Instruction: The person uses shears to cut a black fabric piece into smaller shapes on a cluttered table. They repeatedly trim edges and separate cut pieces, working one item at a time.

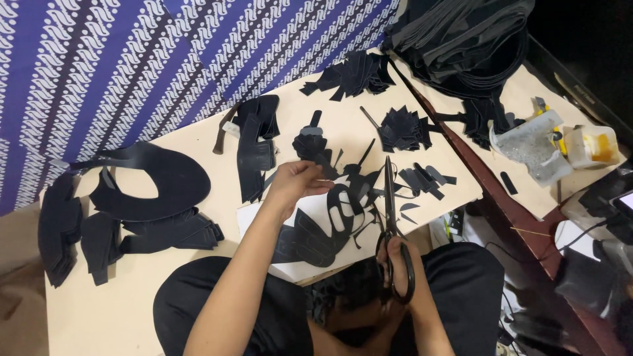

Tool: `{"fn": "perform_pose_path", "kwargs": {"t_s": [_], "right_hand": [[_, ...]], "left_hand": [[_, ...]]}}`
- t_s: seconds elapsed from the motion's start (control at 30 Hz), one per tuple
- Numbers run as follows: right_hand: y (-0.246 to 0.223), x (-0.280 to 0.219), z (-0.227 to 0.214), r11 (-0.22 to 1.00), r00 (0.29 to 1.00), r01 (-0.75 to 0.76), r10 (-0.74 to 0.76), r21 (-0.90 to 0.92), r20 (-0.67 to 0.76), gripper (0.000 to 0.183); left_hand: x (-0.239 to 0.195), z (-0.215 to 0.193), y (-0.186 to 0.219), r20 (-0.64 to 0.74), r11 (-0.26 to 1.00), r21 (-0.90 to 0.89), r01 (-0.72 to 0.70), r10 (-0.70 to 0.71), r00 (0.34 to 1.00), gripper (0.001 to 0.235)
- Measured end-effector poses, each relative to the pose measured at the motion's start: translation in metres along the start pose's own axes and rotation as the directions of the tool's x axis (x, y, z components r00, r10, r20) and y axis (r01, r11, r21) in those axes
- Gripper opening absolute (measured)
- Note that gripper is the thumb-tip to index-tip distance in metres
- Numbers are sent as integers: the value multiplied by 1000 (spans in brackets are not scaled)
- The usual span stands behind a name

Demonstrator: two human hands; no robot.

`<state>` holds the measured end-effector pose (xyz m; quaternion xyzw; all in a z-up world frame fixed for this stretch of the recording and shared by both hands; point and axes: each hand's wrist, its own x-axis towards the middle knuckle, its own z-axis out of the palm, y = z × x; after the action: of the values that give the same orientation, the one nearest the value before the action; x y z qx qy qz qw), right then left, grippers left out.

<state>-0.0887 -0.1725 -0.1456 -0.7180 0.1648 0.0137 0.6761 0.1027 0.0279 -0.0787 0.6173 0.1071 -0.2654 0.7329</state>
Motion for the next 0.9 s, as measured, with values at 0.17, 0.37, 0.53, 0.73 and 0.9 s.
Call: {"fn": "perform_pose_path", "kwargs": {"t_s": [0.17, 0.37, 0.53, 0.73, 0.9], "right_hand": [[-11, -6, -3, 995, 995, 95, -95, -33, -2, 73], [-31, -5, -2, 961, 961, 276, -276, -28, 15, 74], [14, 3, -15, 999, 992, 47, -48, -15, -113, 84], [14, -1, -24, 998, 984, 45, -53, -51, -169, 83], [13, -6, -34, 996, 978, 27, -43, -82, -204, 85]], "left_hand": [[18, -3, 15, -152, 998, -23, -53, 49, 987, 30], [38, -1, -38, -115, 515, 856, 48, 100, 988, 33], [39, 18, -86, 21, 301, 950, -88, 221, 975, 61], [54, 10, -78, 28, 724, 683, -101, 113, 993, 48], [21, 29, -34, 157, 965, 213, -156, 124, 980, 32]]}}
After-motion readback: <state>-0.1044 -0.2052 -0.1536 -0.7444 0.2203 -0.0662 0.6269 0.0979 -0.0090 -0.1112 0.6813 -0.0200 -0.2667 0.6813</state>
